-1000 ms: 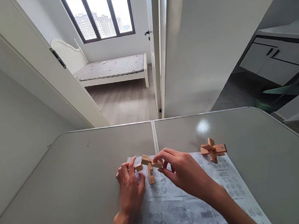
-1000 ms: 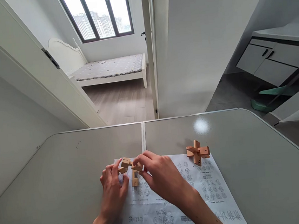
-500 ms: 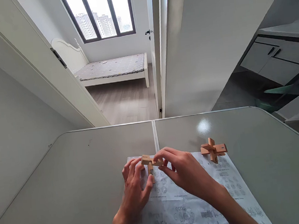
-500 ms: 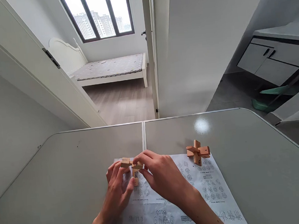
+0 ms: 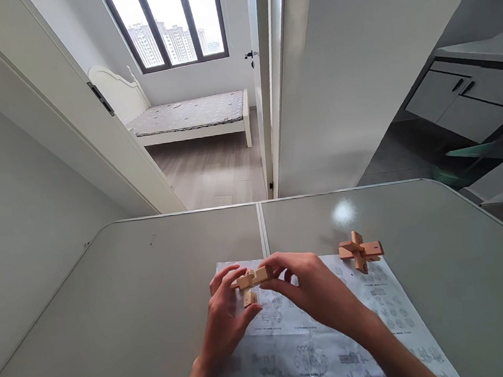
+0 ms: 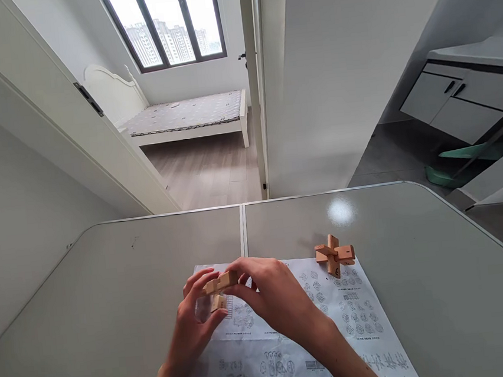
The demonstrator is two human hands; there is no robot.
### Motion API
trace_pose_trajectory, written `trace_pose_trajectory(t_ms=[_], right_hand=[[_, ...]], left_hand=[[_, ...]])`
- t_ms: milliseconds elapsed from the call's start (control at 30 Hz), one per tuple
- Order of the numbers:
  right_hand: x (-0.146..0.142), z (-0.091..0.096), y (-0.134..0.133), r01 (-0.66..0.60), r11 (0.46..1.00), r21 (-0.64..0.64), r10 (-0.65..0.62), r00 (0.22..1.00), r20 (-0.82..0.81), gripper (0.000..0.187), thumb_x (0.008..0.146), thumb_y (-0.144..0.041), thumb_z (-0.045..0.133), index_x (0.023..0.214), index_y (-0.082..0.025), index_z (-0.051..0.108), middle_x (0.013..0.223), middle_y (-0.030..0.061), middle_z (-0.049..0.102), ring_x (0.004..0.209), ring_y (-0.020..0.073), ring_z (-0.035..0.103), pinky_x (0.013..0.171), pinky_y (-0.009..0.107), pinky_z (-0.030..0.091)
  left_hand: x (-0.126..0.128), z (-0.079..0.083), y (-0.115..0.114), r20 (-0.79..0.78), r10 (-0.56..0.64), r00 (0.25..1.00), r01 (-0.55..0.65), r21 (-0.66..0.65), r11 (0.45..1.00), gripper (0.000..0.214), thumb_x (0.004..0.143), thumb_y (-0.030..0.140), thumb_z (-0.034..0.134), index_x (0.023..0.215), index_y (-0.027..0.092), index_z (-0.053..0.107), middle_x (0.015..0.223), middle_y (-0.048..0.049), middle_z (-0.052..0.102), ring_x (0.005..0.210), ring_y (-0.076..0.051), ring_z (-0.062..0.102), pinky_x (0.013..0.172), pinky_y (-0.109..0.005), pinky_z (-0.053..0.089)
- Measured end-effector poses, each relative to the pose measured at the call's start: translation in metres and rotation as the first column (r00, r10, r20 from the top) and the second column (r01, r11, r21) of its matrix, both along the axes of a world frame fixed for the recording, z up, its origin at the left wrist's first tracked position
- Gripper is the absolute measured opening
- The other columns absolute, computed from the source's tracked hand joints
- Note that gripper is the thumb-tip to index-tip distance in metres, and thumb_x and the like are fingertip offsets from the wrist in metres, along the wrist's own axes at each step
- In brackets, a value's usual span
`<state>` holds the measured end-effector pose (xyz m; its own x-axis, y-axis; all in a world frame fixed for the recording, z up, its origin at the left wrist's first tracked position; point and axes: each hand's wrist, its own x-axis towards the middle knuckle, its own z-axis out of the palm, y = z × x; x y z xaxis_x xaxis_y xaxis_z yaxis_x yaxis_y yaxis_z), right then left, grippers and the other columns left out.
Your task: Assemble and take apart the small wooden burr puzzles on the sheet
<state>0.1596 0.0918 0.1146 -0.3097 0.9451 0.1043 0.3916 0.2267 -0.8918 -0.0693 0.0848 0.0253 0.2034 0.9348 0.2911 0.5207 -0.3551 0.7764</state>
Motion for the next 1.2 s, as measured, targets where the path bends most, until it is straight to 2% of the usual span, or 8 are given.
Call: trace_pose_trajectory(t_ms=[133, 267, 433, 500, 633, 733, 900, 1200], right_hand=[[-0.004, 0.002, -0.001, -0.071, 0.978, -0.196, 0.012, 0.958, -0.287, 0.016, 0.096, -0.039, 0.073, 0.104, -0.026, 0.077, 0.105, 0.0025, 0.076, 0.085, 0.0179, 0.072, 0.070, 0.027, 0.058], [-0.008, -0.006, 0.000, -0.181, 0.910, -0.373, 0.029, 0.925, -0.378, 0.024, 0.088, -0.044, 0.078, 0.103, -0.026, 0.080, 0.122, 0.0054, 0.067, 0.086, 0.0164, 0.071, 0.064, 0.024, 0.058], [-0.016, -0.011, -0.003, -0.290, 0.823, -0.489, 0.139, 0.937, -0.322, 0.014, 0.091, -0.035, 0.075, 0.100, -0.025, 0.079, 0.066, -0.0043, 0.066, 0.058, 0.0121, 0.063, 0.057, 0.022, 0.047], [-0.019, -0.011, -0.004, -0.280, 0.833, -0.477, 0.144, 0.942, -0.302, 0.012, 0.091, -0.032, 0.074, 0.099, -0.023, 0.078, 0.057, -0.0060, 0.062, 0.058, 0.0134, 0.063, 0.057, 0.022, 0.046], [-0.016, -0.011, 0.000, -0.110, 0.933, -0.342, 0.052, 0.983, -0.176, 0.014, 0.091, -0.035, 0.074, 0.096, -0.022, 0.077, 0.076, -0.0022, 0.070, 0.064, 0.0139, 0.063, 0.060, 0.024, 0.050], [-0.011, -0.012, 0.003, -0.003, 0.979, -0.202, -0.021, 0.993, -0.114, 0.016, 0.094, -0.038, 0.071, 0.097, -0.023, 0.077, 0.095, 0.0009, 0.073, 0.071, 0.0146, 0.065, 0.065, 0.026, 0.055], [-0.008, -0.013, 0.002, -0.011, 0.990, -0.140, -0.001, 0.996, -0.088, 0.015, 0.096, -0.037, 0.070, 0.099, -0.024, 0.076, 0.102, 0.0016, 0.071, 0.073, 0.0146, 0.066, 0.070, 0.028, 0.057], [-0.012, -0.012, 0.000, 0.071, 0.994, -0.080, -0.072, 0.997, -0.013, 0.007, 0.092, -0.026, 0.074, 0.098, -0.024, 0.070, 0.097, 0.0007, 0.070, 0.070, 0.0155, 0.062, 0.069, 0.030, 0.055]], left_hand=[[0.000, 0.007, -0.005, 0.239, 0.027, 0.971, 0.003, -0.122, 0.993, 0.060, 0.087, 0.067, 0.071, 0.132, 0.029, 0.062, 0.130, -0.0118, 0.066, 0.115, -0.032, 0.067, 0.096, -0.045, 0.055], [0.000, 0.001, -0.006, 0.263, 0.003, 0.965, 0.012, -0.058, 0.998, 0.076, 0.073, 0.064, 0.086, 0.136, 0.032, 0.058, 0.131, -0.0120, 0.066, 0.118, -0.035, 0.066, 0.099, -0.049, 0.055], [-0.002, -0.008, -0.006, 0.239, -0.035, 0.970, 0.033, 0.010, 0.999, 0.068, 0.082, 0.046, 0.086, 0.140, 0.035, 0.053, 0.132, -0.0112, 0.066, 0.122, -0.033, 0.063, 0.096, -0.047, 0.056], [-0.002, -0.008, -0.007, 0.207, -0.032, 0.978, 0.031, 0.011, 0.999, 0.065, 0.084, 0.045, 0.083, 0.141, 0.035, 0.052, 0.133, -0.0111, 0.065, 0.121, -0.032, 0.063, 0.095, -0.046, 0.056], [-0.002, -0.003, -0.007, 0.128, 0.053, 0.990, -0.059, 0.047, 0.997, 0.071, 0.075, 0.059, 0.085, 0.134, 0.029, 0.058, 0.130, -0.0127, 0.061, 0.109, -0.031, 0.063, 0.095, -0.045, 0.053], [-0.001, 0.001, -0.007, 0.198, 0.012, 0.980, -0.015, 0.013, 1.000, 0.063, 0.082, 0.074, 0.070, 0.118, 0.023, 0.065, 0.100, -0.0077, 0.063, 0.083, -0.024, 0.059, 0.078, -0.035, 0.050], [0.002, 0.004, -0.008, 0.289, -0.078, 0.954, 0.142, -0.209, 0.967, 0.070, 0.099, 0.078, 0.032, 0.076, 0.020, 0.064, 0.060, 0.0007, 0.047, 0.054, -0.015, 0.039, 0.058, -0.030, 0.033], [0.008, 0.011, -0.004, 0.502, 0.009, 0.865, 0.220, -0.396, 0.892, 0.043, 0.097, 0.061, 0.062, 0.092, 0.019, 0.061, 0.075, -0.0018, 0.068, 0.049, -0.009, 0.052, 0.050, -0.024, 0.035]])
